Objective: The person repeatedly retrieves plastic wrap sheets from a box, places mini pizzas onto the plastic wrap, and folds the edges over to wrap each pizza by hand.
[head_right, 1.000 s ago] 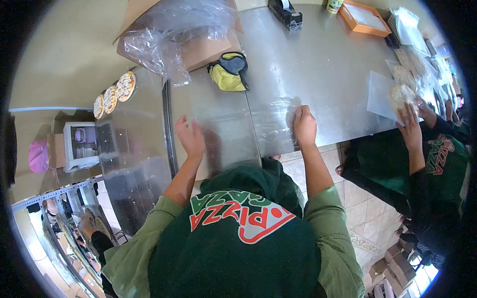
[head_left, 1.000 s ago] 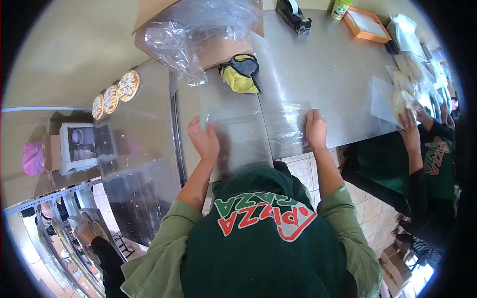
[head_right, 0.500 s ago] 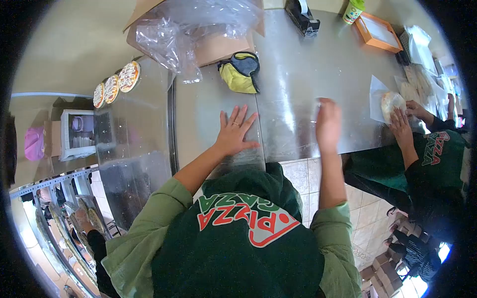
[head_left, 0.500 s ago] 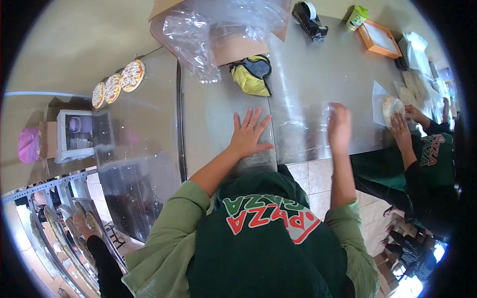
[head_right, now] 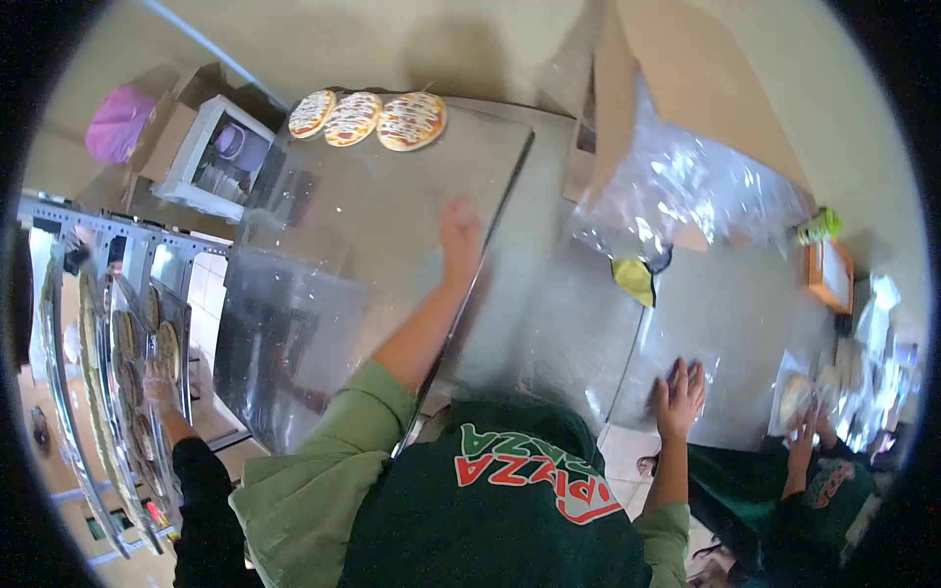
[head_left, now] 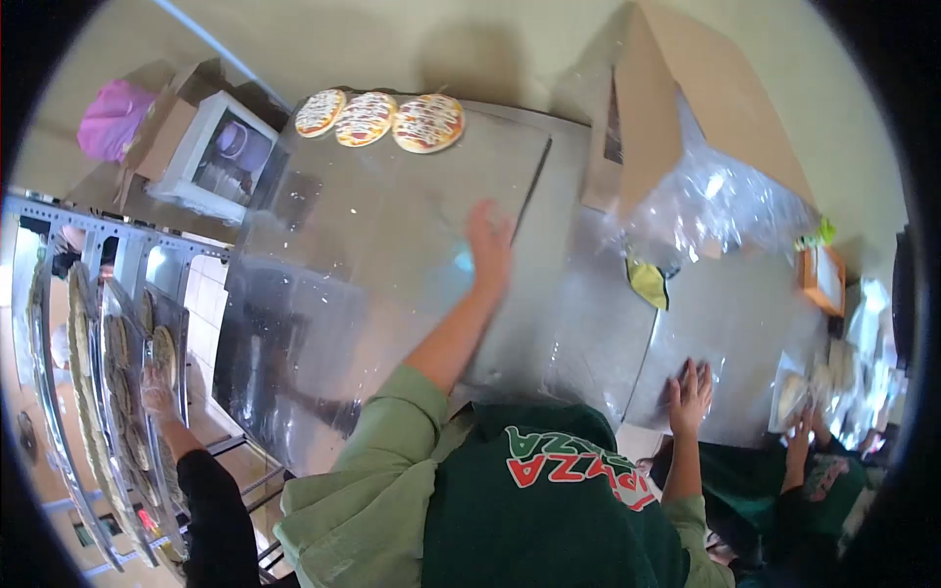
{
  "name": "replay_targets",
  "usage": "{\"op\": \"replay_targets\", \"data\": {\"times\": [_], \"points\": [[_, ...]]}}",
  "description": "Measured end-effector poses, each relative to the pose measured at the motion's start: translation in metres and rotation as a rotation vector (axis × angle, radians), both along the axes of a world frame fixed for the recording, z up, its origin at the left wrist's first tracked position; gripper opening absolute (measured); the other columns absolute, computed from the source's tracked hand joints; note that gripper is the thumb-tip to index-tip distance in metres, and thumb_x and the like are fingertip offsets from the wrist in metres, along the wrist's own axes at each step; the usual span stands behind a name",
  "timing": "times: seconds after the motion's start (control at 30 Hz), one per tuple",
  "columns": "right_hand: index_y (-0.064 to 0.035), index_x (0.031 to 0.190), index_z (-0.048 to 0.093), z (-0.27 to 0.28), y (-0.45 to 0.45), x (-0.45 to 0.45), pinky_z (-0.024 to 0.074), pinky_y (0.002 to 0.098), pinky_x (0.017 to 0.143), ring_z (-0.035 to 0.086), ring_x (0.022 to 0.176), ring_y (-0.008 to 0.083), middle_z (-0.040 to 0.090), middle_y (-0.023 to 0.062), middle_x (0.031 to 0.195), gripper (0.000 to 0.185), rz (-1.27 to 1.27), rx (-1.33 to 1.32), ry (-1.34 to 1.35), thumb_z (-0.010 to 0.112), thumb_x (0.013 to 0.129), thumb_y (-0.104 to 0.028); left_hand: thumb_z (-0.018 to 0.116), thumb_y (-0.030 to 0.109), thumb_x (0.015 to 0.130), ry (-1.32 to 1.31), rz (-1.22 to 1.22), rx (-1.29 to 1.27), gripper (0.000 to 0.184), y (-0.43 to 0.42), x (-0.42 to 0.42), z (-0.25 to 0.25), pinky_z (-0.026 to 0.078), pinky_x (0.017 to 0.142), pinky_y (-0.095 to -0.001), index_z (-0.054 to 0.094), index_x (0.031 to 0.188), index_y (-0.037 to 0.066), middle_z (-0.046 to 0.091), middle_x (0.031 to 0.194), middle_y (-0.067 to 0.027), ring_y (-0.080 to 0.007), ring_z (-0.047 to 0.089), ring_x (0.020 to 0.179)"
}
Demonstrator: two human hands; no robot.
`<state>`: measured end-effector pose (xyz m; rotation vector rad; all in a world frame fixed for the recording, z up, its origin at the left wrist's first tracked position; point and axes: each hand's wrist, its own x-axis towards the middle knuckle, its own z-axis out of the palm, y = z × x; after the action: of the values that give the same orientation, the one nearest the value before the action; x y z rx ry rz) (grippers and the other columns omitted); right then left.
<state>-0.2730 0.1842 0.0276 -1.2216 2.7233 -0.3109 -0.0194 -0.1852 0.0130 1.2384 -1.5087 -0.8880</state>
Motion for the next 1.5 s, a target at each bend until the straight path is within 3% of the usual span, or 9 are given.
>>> {"op": "replay_targets", "data": {"times": [0.17,0.37,0.6,0.67,0.77,0.87,1.0,1.3,1.5], "points": [[-0.0211,0.132,0.038,0.001,-0.005,0.002,0.0219,0.0455,0.103,0.028,0.126,0.0343,0.029,0.0165,0.137,0.054,-0.050,0.078,-0.013,0.056,0.082,-0.030,0.039,0.050,0.089,0.837,0.406,0.539,0.064,-0.178,0.086,0.011,0.035,0.092,-0.0379,0.038,0.126,-0.003,0.051,0.115,-0.0164,-0.0255,0.047,0.106],[-0.0212,0.133,0.036,0.006,-0.007,-0.004,0.0245,0.0460,0.102,0.030,0.124,0.0345,0.030,0.0153,0.136,0.058,-0.018,0.147,-0.025,0.058,0.080,-0.026,0.019,0.085,0.067,0.718,0.266,0.897,0.110,-0.251,0.107,0.038,0.024,0.100,-0.0400,0.016,0.139,0.001,0.031,0.137,-0.0102,-0.0255,0.036,0.115],[-0.0207,0.132,0.037,0.007,-0.014,-0.001,0.0245,0.0466,0.101,0.030,0.124,0.0348,0.031,0.0146,0.136,0.057,-0.020,0.142,0.008,0.058,0.080,-0.024,0.007,0.089,0.061,0.597,0.237,1.039,0.121,-0.282,0.112,0.022,0.037,0.065,-0.0353,0.046,0.119,-0.009,0.040,0.068,-0.0025,-0.0169,0.035,0.056],[-0.0205,0.132,0.037,0.003,-0.011,-0.002,0.0243,0.0469,0.101,0.030,0.123,0.0350,0.031,0.0146,0.136,0.056,-0.012,0.140,0.031,0.056,0.080,-0.026,0.008,0.089,0.060,0.805,0.145,0.935,0.120,-0.276,0.106,0.014,0.038,0.085,-0.0433,0.036,0.128,-0.006,0.049,0.102,-0.0133,-0.0257,0.046,0.091],[-0.0196,0.131,0.037,0.000,-0.009,-0.001,0.0240,0.0472,0.101,0.031,0.123,0.0354,0.032,0.0148,0.135,0.054,-0.022,0.127,0.068,0.054,0.082,-0.031,0.007,0.087,0.064,1.162,-0.110,0.746,0.114,-0.243,0.092,0.033,0.020,0.104,-0.0546,0.021,0.137,0.000,0.025,0.141,-0.0178,-0.0345,0.020,0.131],[-0.0192,0.131,0.038,0.001,-0.013,0.001,0.0246,0.0474,0.100,0.031,0.123,0.0350,0.033,0.0148,0.135,0.053,-0.063,0.138,0.064,0.054,0.082,-0.031,0.018,0.082,0.070,1.452,-0.067,0.688,0.105,-0.207,0.087,0.025,0.020,0.103,-0.0558,0.023,0.137,0.002,0.026,0.140,-0.0198,-0.0368,0.025,0.129],[-0.0173,0.131,0.039,0.007,-0.008,-0.008,0.0257,0.0452,0.100,0.033,0.122,0.0329,0.034,0.0148,0.134,0.052,-0.038,0.097,0.006,0.054,0.082,-0.031,0.043,0.077,0.067,1.163,-0.932,0.161,0.100,-0.202,0.123,-0.061,0.021,0.101,-0.0612,0.024,0.137,0.008,0.024,0.141,-0.0185,-0.0392,0.022,0.129],[-0.0169,0.132,0.038,-0.016,0.020,-0.025,0.0218,0.0449,0.103,0.030,0.125,0.0303,0.031,0.0116,0.138,0.048,-0.087,-0.008,0.104,0.047,0.087,-0.030,0.035,0.070,0.077,1.075,-0.456,0.957,0.087,0.043,0.038,0.000,0.029,0.101,-0.0523,0.032,0.133,0.003,0.034,0.135,-0.0196,-0.0372,0.034,0.124],[-0.0137,0.130,0.041,-0.021,0.027,-0.028,0.0215,0.0448,0.103,0.032,0.124,0.0307,0.033,0.0134,0.136,0.045,-0.099,-0.131,0.116,0.047,0.087,-0.029,0.028,0.082,0.068,0.952,-0.753,1.654,0.103,0.149,-0.076,-0.002,0.031,0.100,-0.0509,0.034,0.132,0.002,0.039,0.132,-0.0206,-0.0380,0.041,0.118]]}}
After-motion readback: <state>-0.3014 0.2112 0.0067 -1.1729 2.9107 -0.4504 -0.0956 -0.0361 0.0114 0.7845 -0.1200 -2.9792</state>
